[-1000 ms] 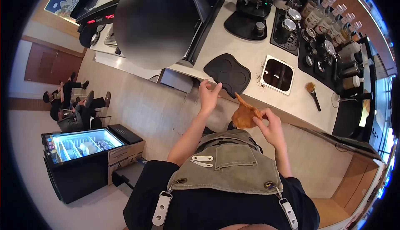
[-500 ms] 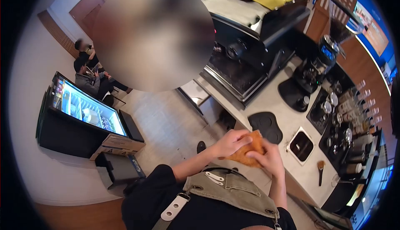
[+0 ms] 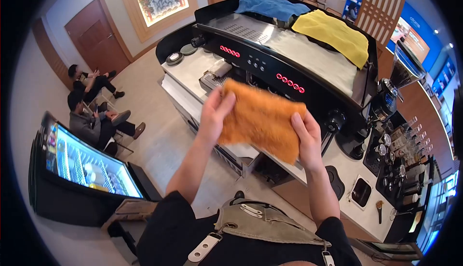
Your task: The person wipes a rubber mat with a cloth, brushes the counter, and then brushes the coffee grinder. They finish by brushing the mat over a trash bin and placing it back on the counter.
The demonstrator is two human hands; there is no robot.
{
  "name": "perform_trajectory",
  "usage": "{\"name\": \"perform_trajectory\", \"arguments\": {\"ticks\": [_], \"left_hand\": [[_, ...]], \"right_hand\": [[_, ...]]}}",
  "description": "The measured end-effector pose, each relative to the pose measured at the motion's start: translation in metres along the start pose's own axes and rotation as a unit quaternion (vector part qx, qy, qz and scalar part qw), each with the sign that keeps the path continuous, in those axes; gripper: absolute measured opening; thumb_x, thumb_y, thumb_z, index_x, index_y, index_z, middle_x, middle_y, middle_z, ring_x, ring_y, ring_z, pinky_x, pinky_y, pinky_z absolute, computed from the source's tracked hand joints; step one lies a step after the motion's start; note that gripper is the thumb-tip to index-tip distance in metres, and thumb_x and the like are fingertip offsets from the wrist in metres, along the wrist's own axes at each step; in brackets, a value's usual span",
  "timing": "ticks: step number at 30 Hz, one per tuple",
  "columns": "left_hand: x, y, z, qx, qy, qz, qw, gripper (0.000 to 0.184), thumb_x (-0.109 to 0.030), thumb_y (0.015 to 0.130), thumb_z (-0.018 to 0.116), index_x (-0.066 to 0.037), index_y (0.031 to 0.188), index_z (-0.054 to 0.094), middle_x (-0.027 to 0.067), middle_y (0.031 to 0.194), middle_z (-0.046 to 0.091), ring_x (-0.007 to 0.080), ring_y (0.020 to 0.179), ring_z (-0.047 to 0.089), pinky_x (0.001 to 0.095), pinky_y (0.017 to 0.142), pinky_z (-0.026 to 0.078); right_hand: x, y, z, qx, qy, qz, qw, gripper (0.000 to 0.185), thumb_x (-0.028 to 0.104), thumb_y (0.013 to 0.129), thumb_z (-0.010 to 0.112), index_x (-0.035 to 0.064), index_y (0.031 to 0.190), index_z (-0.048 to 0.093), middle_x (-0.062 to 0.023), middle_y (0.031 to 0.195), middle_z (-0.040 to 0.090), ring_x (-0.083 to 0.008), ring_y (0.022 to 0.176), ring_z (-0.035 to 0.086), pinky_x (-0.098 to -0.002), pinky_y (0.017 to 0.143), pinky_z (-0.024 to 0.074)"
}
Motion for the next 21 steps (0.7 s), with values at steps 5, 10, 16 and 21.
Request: {"name": "perform_trajectory", "arguments": {"ticks": [5, 10, 16, 21], "left_hand": [[-0.08, 0.144, -0.003, 0.083, 0.181, 0.141, 0.97, 0.027, -0.024, 0.105, 0.062, -0.001, 0.12, 0.06, 0.0043, 0.104, 0.07, 0.0097, 0.096, 0.065, 0.0275, 0.081, 0.052], [-0.083, 0.31, -0.013, 0.041, 0.463, 0.168, 0.87, 0.042, -0.035, 0.101, 0.065, -0.002, 0.126, 0.064, 0.0159, 0.112, 0.073, 0.0239, 0.103, 0.07, 0.0333, 0.091, 0.054], [-0.029, 0.324, -0.008, 0.309, 0.57, 0.182, 0.74, 0.039, -0.036, 0.1, 0.067, -0.012, 0.13, 0.07, 0.0127, 0.129, 0.07, 0.0286, 0.121, 0.065, 0.0369, 0.105, 0.048], [-0.018, 0.329, -0.007, 0.32, 0.651, 0.12, 0.677, 0.054, -0.054, 0.098, 0.062, -0.017, 0.137, 0.067, 0.0157, 0.134, 0.068, 0.0319, 0.123, 0.064, 0.0381, 0.104, 0.049]], "right_hand": [[0.024, 0.095, 0.054, -0.061, 0.029, -0.101, 0.993, 0.04, 0.022, 0.109, 0.056, 0.0001, 0.142, 0.05, -0.0079, 0.125, 0.064, -0.0101, 0.105, 0.063, -0.0282, 0.092, 0.0535], [0.024, 0.154, 0.059, -0.07, 0.051, -0.089, 0.992, 0.055, 0.023, 0.105, 0.061, -0.003, 0.148, 0.038, -0.0139, 0.124, 0.065, -0.0166, 0.101, 0.067, -0.0337, 0.088, 0.0578], [-0.067, 0.033, 0.031, 0.05, -0.213, 0.041, 0.975, 0.037, 0.016, 0.102, 0.066, 0.0047, 0.136, 0.058, -0.0078, 0.129, 0.067, -0.0141, 0.11, 0.065, -0.0317, 0.092, 0.0538], [-0.112, -0.073, -0.011, -0.043, -0.252, 0.185, 0.949, 0.033, 0.014, 0.101, 0.067, 0.0028, 0.131, 0.063, -0.0066, 0.123, 0.071, -0.012, 0.109, 0.066, -0.0293, 0.094, 0.0526]]}}
Point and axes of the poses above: each hand's wrist, its own y-axis towards the middle knuckle, its own z-axis out of the palm, x = y × z, the point moved 3 cm from there along y, towards the middle knuckle
